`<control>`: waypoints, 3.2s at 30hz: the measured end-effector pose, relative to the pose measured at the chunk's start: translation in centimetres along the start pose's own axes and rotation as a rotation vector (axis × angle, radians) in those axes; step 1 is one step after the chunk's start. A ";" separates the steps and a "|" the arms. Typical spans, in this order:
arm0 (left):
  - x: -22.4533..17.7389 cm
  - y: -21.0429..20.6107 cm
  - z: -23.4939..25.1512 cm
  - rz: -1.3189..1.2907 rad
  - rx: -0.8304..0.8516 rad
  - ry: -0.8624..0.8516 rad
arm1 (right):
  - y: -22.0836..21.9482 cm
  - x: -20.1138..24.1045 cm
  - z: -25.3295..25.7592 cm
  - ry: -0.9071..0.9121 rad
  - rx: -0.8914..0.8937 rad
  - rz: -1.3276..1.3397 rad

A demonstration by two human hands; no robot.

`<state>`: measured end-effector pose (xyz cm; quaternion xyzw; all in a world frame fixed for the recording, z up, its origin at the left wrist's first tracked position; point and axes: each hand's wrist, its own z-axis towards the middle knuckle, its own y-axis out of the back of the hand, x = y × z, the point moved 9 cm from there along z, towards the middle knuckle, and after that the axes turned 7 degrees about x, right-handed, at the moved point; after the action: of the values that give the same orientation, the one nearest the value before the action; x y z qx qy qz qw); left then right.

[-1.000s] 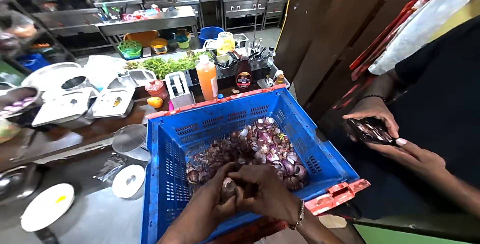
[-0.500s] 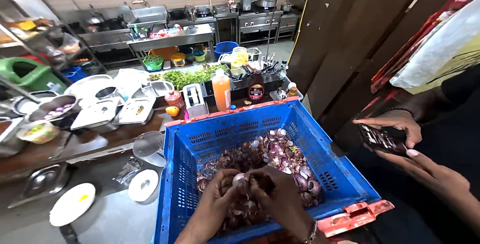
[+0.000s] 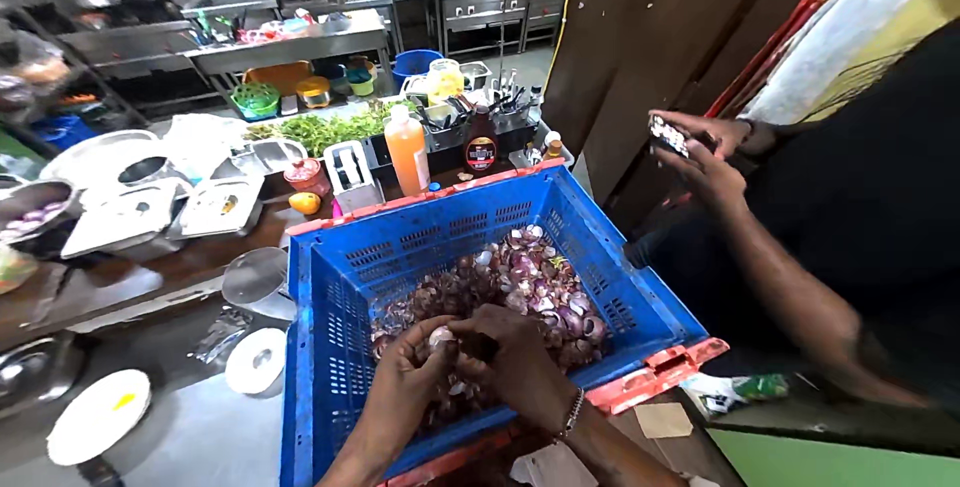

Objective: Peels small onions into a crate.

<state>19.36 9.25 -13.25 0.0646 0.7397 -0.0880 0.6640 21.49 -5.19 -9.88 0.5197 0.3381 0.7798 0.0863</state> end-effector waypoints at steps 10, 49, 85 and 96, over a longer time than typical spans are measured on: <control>-0.3 -0.6 -0.5 0.022 0.151 0.029 | 0.8 -2.2 -0.4 -0.104 -0.017 0.170; 0.9 -2.4 -0.6 -0.212 0.040 0.014 | -0.2 -0.5 0.5 0.130 0.072 0.175; 0.8 -4.1 -1.6 -0.244 0.052 0.048 | 0.4 -0.1 -1.0 0.198 0.171 0.235; 1.1 -4.6 -1.9 -0.098 0.114 0.059 | 0.7 -0.8 -0.9 0.230 0.194 0.288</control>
<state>16.45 5.19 -13.90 0.0688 0.7551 -0.1604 0.6319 21.23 -6.51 -10.26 0.4759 0.3415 0.8022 -0.1156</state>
